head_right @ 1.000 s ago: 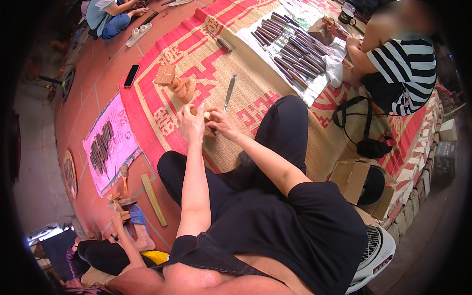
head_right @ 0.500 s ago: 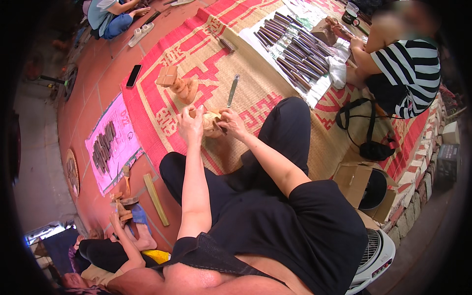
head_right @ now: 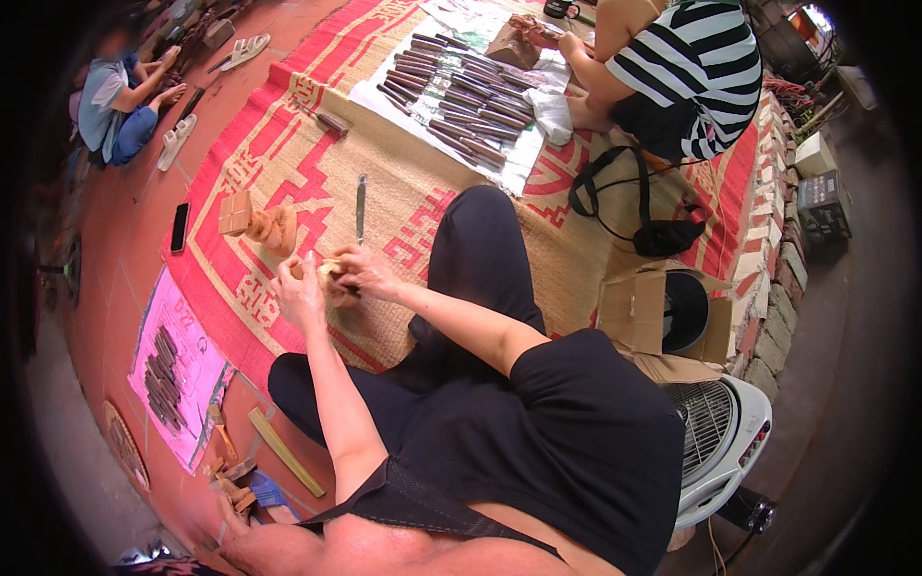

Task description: The person sits on a mat and carves a small wooden block using a knife, shaping it by hand. They rotate the block and make repeated cuts while other people work nearby.

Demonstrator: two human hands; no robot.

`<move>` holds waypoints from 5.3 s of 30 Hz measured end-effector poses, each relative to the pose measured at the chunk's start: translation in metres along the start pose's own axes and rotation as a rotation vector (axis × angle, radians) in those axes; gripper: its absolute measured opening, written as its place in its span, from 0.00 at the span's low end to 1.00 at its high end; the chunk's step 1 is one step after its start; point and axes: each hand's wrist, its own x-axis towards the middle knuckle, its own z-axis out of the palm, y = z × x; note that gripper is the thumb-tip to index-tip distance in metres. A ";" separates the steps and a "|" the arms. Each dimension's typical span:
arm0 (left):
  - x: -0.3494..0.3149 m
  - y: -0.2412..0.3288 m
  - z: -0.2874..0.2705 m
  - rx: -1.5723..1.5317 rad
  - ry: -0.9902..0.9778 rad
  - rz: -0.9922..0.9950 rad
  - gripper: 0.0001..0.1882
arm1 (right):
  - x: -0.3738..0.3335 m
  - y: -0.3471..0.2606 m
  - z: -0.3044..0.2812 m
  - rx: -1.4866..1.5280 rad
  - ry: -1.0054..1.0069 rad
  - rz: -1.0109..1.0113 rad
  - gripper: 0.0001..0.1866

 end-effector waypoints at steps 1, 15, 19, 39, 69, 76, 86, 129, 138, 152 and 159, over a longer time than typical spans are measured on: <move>-0.002 0.002 -0.002 0.006 -0.012 -0.011 0.25 | 0.003 -0.018 0.001 0.039 -0.014 0.043 0.14; 0.000 0.000 -0.003 -0.007 0.004 -0.003 0.25 | 0.002 -0.006 0.015 0.135 0.011 0.030 0.16; 0.003 -0.002 -0.004 -0.022 -0.014 -0.010 0.25 | -0.010 0.030 -0.004 0.076 0.003 0.260 0.14; 0.007 -0.017 -0.009 -0.114 -0.126 0.118 0.29 | 0.000 0.012 0.000 0.163 -0.048 0.000 0.10; 0.009 -0.060 -0.011 -0.695 -0.096 0.003 0.26 | -0.002 0.000 0.016 0.125 0.168 0.274 0.10; 0.005 -0.054 -0.015 -0.732 -0.082 -0.026 0.26 | 0.000 0.033 0.021 0.331 0.195 0.396 0.10; 0.009 -0.047 -0.018 -0.708 -0.119 -0.039 0.27 | 0.022 0.010 0.009 -0.157 0.248 0.204 0.10; 0.011 -0.047 -0.009 -0.631 -0.068 0.010 0.28 | 0.028 -0.027 0.020 -0.086 -0.104 -0.043 0.17; 0.012 -0.064 -0.002 -0.703 -0.050 -0.068 0.28 | 0.023 0.009 -0.008 -0.281 -0.041 0.077 0.13; 0.010 -0.041 -0.011 -0.592 -0.025 -0.024 0.29 | 0.031 -0.036 0.007 -0.217 -0.122 -0.070 0.15; 0.008 -0.045 -0.003 -0.649 -0.019 -0.002 0.28 | 0.022 0.008 -0.017 -0.449 -0.176 -0.199 0.14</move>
